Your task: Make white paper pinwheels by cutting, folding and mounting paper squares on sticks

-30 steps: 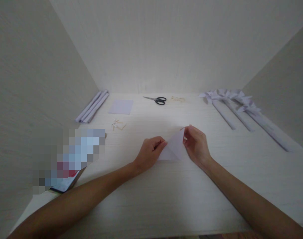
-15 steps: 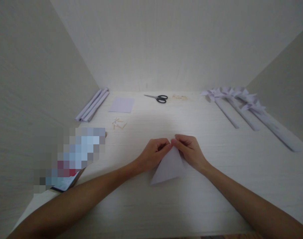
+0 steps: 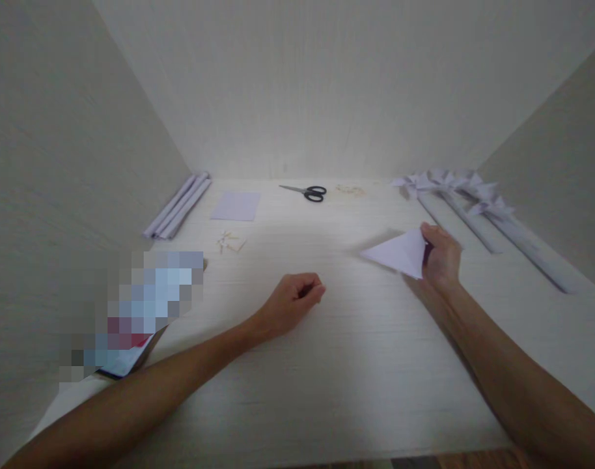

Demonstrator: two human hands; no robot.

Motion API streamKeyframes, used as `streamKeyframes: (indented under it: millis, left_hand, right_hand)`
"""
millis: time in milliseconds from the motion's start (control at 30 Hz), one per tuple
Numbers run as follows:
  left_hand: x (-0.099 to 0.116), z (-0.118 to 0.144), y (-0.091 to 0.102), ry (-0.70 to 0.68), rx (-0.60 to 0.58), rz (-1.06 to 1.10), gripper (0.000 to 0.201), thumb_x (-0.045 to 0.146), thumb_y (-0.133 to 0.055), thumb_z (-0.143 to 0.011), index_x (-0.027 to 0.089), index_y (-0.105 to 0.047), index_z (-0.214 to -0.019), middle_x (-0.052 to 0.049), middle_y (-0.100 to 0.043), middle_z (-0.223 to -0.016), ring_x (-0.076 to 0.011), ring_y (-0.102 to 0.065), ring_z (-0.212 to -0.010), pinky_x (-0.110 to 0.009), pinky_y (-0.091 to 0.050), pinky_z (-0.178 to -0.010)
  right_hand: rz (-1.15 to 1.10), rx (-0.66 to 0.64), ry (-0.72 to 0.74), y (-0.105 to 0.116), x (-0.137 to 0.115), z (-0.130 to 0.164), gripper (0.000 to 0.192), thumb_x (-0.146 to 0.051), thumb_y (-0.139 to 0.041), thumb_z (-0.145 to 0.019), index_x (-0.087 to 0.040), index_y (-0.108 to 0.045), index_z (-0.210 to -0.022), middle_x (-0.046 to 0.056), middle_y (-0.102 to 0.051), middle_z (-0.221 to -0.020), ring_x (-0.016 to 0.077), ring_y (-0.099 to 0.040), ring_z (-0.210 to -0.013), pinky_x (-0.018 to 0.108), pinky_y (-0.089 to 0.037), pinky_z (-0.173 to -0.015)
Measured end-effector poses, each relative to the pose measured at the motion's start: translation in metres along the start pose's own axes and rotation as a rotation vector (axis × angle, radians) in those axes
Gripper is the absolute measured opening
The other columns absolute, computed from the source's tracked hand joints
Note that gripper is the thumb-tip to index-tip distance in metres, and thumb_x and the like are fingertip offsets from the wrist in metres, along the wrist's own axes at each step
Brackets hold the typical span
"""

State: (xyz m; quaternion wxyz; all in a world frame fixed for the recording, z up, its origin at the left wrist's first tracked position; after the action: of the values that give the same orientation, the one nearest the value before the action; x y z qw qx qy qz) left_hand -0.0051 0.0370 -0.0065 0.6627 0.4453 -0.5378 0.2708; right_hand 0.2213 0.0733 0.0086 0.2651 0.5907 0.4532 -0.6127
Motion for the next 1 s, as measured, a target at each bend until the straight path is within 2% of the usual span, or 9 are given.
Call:
streamKeyframes:
  millis: [67, 167, 333, 467, 600, 767, 867, 1000]
  left_hand:
    - [-0.004, -0.002, 0.006, 0.035, 0.092, 0.067, 0.026, 0.032, -0.042, -0.076, 0.016, -0.042, -0.056, 0.008, -0.032, -0.041, -0.0039, -0.027, -0.037, -0.018, -0.022, -0.039]
    - [-0.006, -0.006, 0.012, 0.05, 0.207, 0.119, 0.026, 0.034, -0.042, -0.077, 0.016, -0.042, -0.058, 0.008, -0.035, -0.04, -0.0043, -0.028, -0.038, -0.018, -0.024, -0.039]
    - [0.0, -0.009, -0.001, -0.004, 0.098, 0.018, 0.029, 0.036, -0.037, -0.079, 0.015, -0.048, -0.063, 0.004, -0.042, -0.051, -0.0061, -0.037, -0.046, -0.019, -0.027, -0.044]
    - [0.008, -0.008, -0.008, -0.068, 0.029, -0.154, 0.026, 0.033, -0.041, -0.078, 0.015, -0.047, -0.06, 0.005, -0.04, -0.052, -0.0067, -0.035, -0.05, -0.02, -0.026, -0.046]
    - [0.009, -0.007, -0.007, -0.077, 0.057, -0.207, 0.024, 0.029, -0.041, -0.078, 0.015, -0.045, -0.058, 0.005, -0.038, -0.051, -0.0068, -0.034, -0.049, -0.02, -0.026, -0.047]
    - [0.006, -0.005, -0.007, -0.021, 0.07, -0.137, 0.025, 0.033, -0.042, -0.078, 0.015, -0.049, -0.062, 0.005, -0.039, -0.049, -0.0065, -0.033, -0.047, -0.019, -0.024, -0.044]
    - [0.006, -0.005, -0.008, 0.006, 0.051, -0.101, 0.025, 0.035, -0.042, -0.077, 0.015, -0.05, -0.064, 0.006, -0.039, -0.048, -0.0062, -0.033, -0.045, -0.019, -0.023, -0.043]
    - [0.007, -0.008, -0.009, 0.015, 0.027, -0.095, 0.023, 0.033, -0.044, -0.076, 0.015, -0.048, -0.062, 0.007, -0.035, -0.046, -0.0057, -0.03, -0.043, -0.018, -0.021, -0.041]
  right_hand:
    - [-0.012, 0.012, -0.006, 0.0, 0.001, 0.004, 0.034, -0.03, -0.068, -0.054, -0.017, -0.04, -0.041, -0.008, -0.032, -0.04, 0.0039, -0.027, -0.036, 0.019, -0.019, -0.034]
    - [-0.045, -0.098, -0.121, -0.017, 0.014, 0.022, 0.031, -0.023, -0.067, -0.055, -0.016, -0.041, -0.04, -0.007, -0.033, -0.038, 0.0041, -0.028, -0.036, 0.019, -0.018, -0.035]
    - [-0.042, -0.31, -0.175, -0.041, 0.028, 0.048, 0.031, -0.025, -0.064, -0.065, -0.016, -0.043, -0.044, -0.007, -0.034, -0.039, 0.0049, -0.028, -0.038, 0.02, -0.019, -0.038]
    - [0.004, -0.359, -0.118, -0.043, 0.032, 0.053, 0.032, -0.028, -0.062, -0.069, -0.016, -0.043, -0.046, -0.007, -0.033, -0.041, 0.005, -0.027, -0.04, 0.02, -0.02, -0.039]
    - [0.081, -0.353, -0.134, -0.043, 0.033, 0.058, 0.029, -0.032, -0.062, -0.067, -0.017, -0.047, -0.048, -0.006, -0.038, -0.043, 0.0058, -0.032, -0.04, 0.02, -0.025, -0.039]
    - [0.303, -0.5, -0.287, -0.053, 0.033, 0.073, 0.02, -0.029, -0.068, -0.056, -0.013, -0.057, -0.053, -0.002, -0.051, -0.048, 0.0088, -0.043, -0.043, 0.021, -0.031, -0.039]
    - [0.283, -0.481, -0.324, -0.054, 0.033, 0.077, 0.021, -0.029, -0.068, -0.055, -0.013, -0.056, -0.05, -0.003, -0.049, -0.045, 0.0076, -0.042, -0.04, 0.02, -0.03, -0.037]
    - [0.103, -0.424, -0.318, -0.051, 0.035, 0.068, 0.022, -0.026, -0.069, -0.056, -0.014, -0.054, -0.046, -0.004, -0.047, -0.042, 0.0054, -0.039, -0.037, 0.019, -0.027, -0.035]
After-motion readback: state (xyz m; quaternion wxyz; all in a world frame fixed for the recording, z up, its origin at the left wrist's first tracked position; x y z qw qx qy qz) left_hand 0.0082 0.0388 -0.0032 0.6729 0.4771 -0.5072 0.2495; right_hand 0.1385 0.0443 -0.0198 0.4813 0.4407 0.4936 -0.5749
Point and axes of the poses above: each hand's wrist, its own z-axis away from the middle knuckle, its own y-axis out of the back of the hand, x = y × z, the point moved 5 cm from there along -z, towards the middle knuckle
